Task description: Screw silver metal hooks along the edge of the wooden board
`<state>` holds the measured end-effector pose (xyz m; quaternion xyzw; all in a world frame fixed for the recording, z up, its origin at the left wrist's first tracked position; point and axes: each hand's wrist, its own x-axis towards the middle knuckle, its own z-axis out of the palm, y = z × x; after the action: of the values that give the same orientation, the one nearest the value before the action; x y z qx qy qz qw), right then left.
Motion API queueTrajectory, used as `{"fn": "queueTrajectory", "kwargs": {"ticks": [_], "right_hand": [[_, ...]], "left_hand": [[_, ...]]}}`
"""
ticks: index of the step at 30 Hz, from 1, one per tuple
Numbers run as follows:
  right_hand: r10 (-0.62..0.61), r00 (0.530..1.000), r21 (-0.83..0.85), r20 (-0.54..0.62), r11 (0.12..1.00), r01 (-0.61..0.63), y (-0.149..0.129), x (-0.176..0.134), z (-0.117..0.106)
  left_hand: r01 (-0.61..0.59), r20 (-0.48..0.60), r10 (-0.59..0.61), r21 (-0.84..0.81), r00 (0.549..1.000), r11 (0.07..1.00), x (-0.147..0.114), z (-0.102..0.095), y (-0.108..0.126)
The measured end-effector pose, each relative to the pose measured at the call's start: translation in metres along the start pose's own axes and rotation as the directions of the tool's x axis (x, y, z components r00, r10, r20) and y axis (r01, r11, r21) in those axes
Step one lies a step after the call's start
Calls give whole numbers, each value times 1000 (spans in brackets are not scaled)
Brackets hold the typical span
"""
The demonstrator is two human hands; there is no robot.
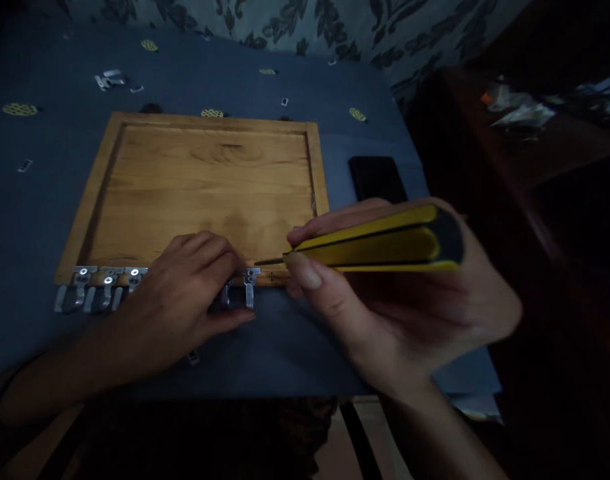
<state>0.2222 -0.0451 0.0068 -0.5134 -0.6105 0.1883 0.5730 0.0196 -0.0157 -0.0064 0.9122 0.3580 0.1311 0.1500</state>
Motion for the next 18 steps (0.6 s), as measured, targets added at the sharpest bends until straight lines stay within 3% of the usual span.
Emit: {"fn": "queueTrajectory", "kwargs": {"ticks": [3,6,10,18], "right_hand": [[-108,994,-18,22,994,108,-1,4,7],[-125,987,17,105,992,124,1,5,8],[-161,979,23,128,987,159,5,2,5],[-91,988,-4,128,996,92,-1,-1,8]], "left_hand": [[5,-4,-5,7,1000,1000,0,0,1],[0,-4,0,11,1000,1000,1,0,1],[-11,-24,11,20,1000,1000,0,1,1],[-17,-35,18,18,999,1000,0,0,1]]}}
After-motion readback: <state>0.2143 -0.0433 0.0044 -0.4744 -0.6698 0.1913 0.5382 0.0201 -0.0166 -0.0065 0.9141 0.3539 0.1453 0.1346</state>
